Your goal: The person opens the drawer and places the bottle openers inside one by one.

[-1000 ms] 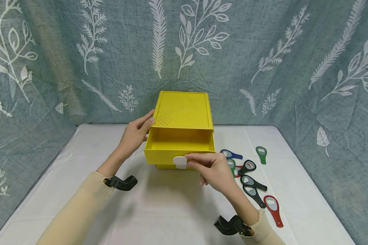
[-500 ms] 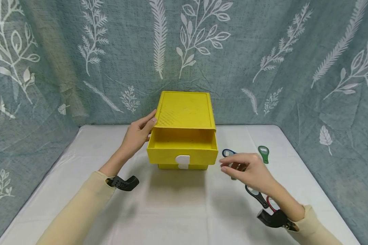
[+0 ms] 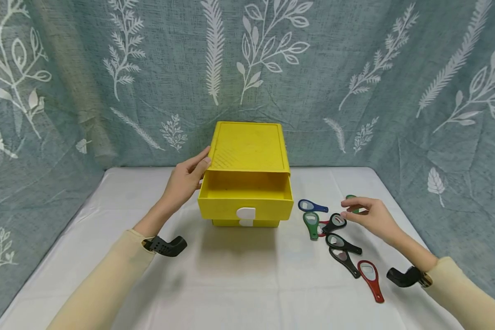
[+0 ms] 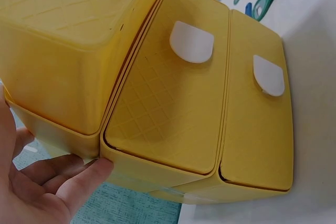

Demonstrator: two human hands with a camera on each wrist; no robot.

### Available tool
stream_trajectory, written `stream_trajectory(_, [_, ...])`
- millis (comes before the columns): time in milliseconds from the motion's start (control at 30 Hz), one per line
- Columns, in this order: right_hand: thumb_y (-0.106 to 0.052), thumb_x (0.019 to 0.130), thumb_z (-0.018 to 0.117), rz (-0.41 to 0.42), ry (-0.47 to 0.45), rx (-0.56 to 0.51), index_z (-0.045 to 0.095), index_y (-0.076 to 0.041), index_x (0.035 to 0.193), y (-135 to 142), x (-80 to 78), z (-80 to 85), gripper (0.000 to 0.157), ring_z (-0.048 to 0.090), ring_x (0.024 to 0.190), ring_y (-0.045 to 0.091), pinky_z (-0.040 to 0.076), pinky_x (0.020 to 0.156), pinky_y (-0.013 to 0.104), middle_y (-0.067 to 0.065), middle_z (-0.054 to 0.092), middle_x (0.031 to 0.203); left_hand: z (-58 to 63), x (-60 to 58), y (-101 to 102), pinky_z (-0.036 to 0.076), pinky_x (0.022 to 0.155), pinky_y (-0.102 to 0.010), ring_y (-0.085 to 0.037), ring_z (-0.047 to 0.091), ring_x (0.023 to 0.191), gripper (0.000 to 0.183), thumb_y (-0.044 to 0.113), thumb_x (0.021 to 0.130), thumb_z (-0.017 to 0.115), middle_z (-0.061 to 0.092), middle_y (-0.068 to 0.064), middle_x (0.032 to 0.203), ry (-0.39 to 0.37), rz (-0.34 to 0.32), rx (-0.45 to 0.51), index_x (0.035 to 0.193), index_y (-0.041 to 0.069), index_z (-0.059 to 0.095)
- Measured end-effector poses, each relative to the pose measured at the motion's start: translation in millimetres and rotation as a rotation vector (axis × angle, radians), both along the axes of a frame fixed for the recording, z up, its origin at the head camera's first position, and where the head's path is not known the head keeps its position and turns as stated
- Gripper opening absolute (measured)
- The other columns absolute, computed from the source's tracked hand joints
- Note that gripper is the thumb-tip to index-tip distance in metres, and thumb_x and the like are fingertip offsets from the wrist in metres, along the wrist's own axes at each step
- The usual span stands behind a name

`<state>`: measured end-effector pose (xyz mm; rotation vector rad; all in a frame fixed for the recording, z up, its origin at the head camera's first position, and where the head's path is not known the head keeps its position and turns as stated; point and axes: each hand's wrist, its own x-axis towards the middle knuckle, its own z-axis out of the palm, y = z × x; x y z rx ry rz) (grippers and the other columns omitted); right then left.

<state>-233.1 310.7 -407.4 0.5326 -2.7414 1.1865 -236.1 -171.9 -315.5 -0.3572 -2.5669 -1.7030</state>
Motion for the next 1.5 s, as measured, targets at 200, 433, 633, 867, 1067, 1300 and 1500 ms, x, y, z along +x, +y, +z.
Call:
stream_trajectory(200, [-0.028,0.088,0.077,-0.020,-0.057,-0.002,0.071,-0.003,0.118,21.2,-10.6,-10.0,0.040,0.065,0.092,0.019,0.056,0.075,0.026,0.017,0.068,0.111,-20.7,-16.9,-6.9,0.054,0.089,-0.046,-0.031,0.056,0.122,0.057,0.056,0.100,0.046,0.041,-0.007,0.150,0.009,0.010,-0.002,0.152,0.039,0.033])
stream_trajectory(433, [-0.023,0.084,0.081,-0.064,-0.082,-0.032,0.071,0.000,0.118,37.1,-19.7,-18.8,0.042,0.064,0.097,0.028,0.057,0.074,0.025,0.018,0.067,0.113,-25.7,-19.6,-8.2,0.055,0.086,-0.047,-0.031,0.057,0.120,0.055,0.056,0.099,0.047,0.042,-0.006,0.149,0.034,0.014,0.004,0.150,0.040,0.033])
stream_trajectory(633, [-0.016,0.082,0.083,-0.068,-0.103,-0.034,0.070,0.002,0.119,48.3,-28.1,-27.0,0.043,0.061,0.103,0.039,0.057,0.073,0.026,0.021,0.064,0.116,-25.1,-18.6,-7.5,0.055,0.086,-0.046,-0.030,0.058,0.119,0.057,0.059,0.098,0.047,0.043,-0.006,0.149,0.044,0.018,-0.006,0.150,0.041,0.034])
stream_trajectory(867, [-0.019,0.081,0.084,-0.124,-0.116,-0.003,0.071,0.003,0.117,56.4,-32.3,-33.5,0.044,0.063,0.092,0.021,0.053,0.065,0.025,0.021,0.068,0.108,-23.5,-16.1,-6.7,0.055,0.087,-0.046,-0.031,0.057,0.120,0.056,0.058,0.099,0.047,0.043,-0.005,0.149,0.052,0.013,-0.003,0.150,0.040,0.035])
stream_trajectory(1067, [-0.021,0.080,0.085,-0.157,-0.166,-0.056,0.067,0.006,0.121,61.2,-36.2,-41.9,0.052,0.063,0.084,0.005,0.051,0.062,0.026,0.025,0.067,0.109,-0.3,2.7,1.7,0.053,0.090,-0.048,-0.036,0.054,0.123,0.054,0.042,0.105,0.044,0.039,-0.012,0.151,0.024,0.008,-0.011,0.154,0.025,0.032])
stream_trajectory(1300, [-0.018,0.080,0.085,-0.190,-0.172,-0.081,0.063,0.008,0.126,60.0,-39.2,-46.1,0.057,0.061,0.082,-0.001,0.053,0.062,0.025,0.029,0.063,0.117,-19.6,-13.9,-5.6,0.053,0.089,-0.049,-0.033,0.054,0.123,0.056,0.051,0.102,0.046,0.039,-0.005,0.152,0.031,0.010,-0.001,0.153,0.033,0.033])
stream_trajectory(1500, [-0.014,0.081,0.084,-0.183,-0.198,-0.111,0.060,0.009,0.129,59.5,-41.9,-48.3,0.059,0.061,0.081,-0.002,0.054,0.059,0.025,0.033,0.060,0.119,-25.3,-17.3,-8.5,0.054,0.088,-0.048,-0.032,0.055,0.123,0.057,0.059,0.099,0.046,0.040,-0.003,0.151,0.051,0.011,-0.009,0.151,0.041,0.034])
